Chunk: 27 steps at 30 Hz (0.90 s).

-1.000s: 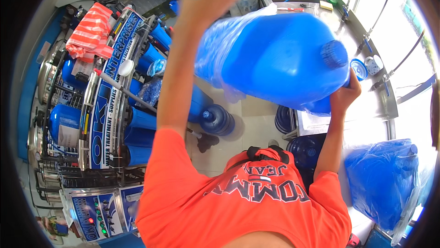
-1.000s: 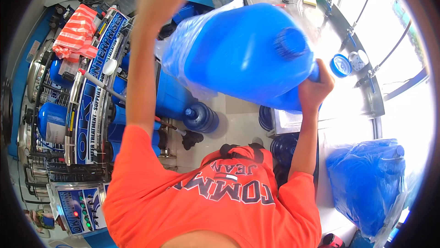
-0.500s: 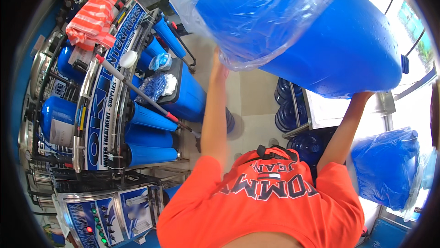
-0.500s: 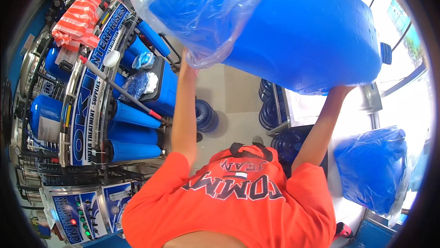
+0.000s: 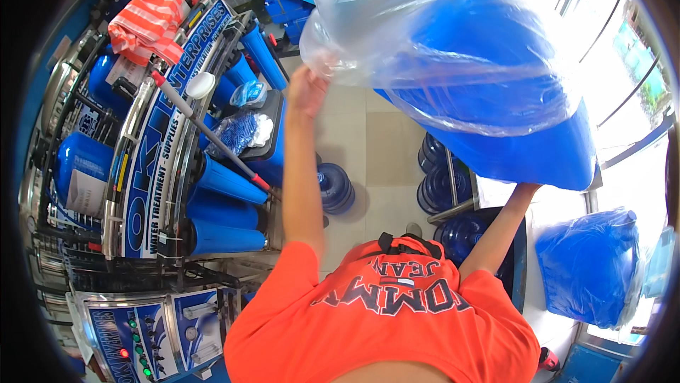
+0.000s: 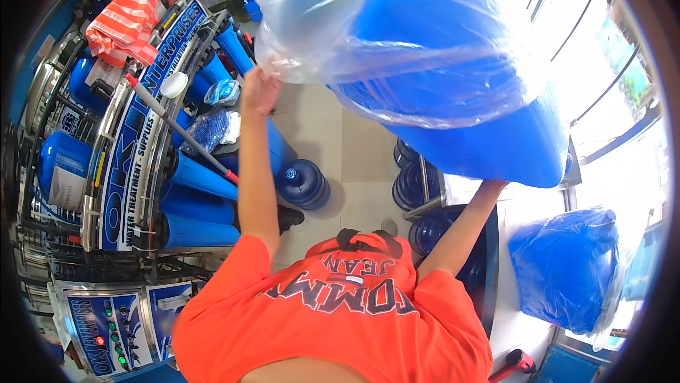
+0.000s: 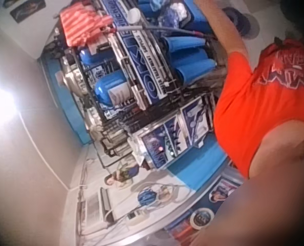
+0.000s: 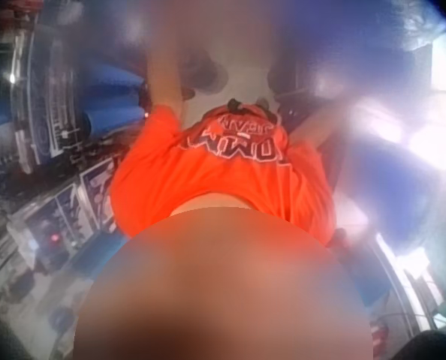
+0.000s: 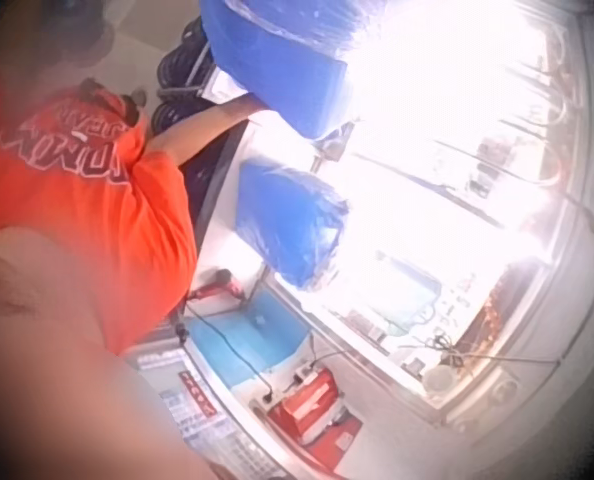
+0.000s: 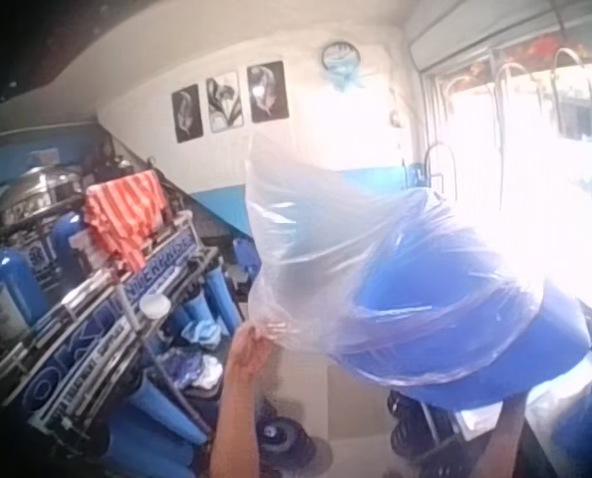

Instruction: The person wraps a large blue water container in a clear plastic bag, ties the bag, and places the container on a shelf. Then the person mops the floor with a mop.

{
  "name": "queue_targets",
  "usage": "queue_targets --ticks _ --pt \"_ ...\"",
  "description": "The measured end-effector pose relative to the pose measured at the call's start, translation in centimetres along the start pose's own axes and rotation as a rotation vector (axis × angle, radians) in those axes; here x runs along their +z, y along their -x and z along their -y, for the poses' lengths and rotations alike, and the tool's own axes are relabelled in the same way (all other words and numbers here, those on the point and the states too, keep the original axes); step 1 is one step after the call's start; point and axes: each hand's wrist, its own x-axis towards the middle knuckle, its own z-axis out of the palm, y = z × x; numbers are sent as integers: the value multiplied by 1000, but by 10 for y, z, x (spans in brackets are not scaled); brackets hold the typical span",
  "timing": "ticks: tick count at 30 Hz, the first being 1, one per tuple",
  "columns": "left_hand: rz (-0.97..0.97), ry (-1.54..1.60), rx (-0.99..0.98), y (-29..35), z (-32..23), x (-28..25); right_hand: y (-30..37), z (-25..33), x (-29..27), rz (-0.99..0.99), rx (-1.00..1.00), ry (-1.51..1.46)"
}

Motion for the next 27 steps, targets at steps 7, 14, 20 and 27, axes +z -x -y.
queue_targets --ticks 7,14,20,27 --pt "-524 -1764 472 -24 -116 13 23 -19 0 -7 156 -63" --pt "164 -1260 342 19 17 49 17 -32 14 -2 213 -122" --pt "414 -1564 778 20 11 82 18 -39 14 2 246 -151" --pt "240 -211 -40 -29 39 21 16 -45 18 9 290 -191"
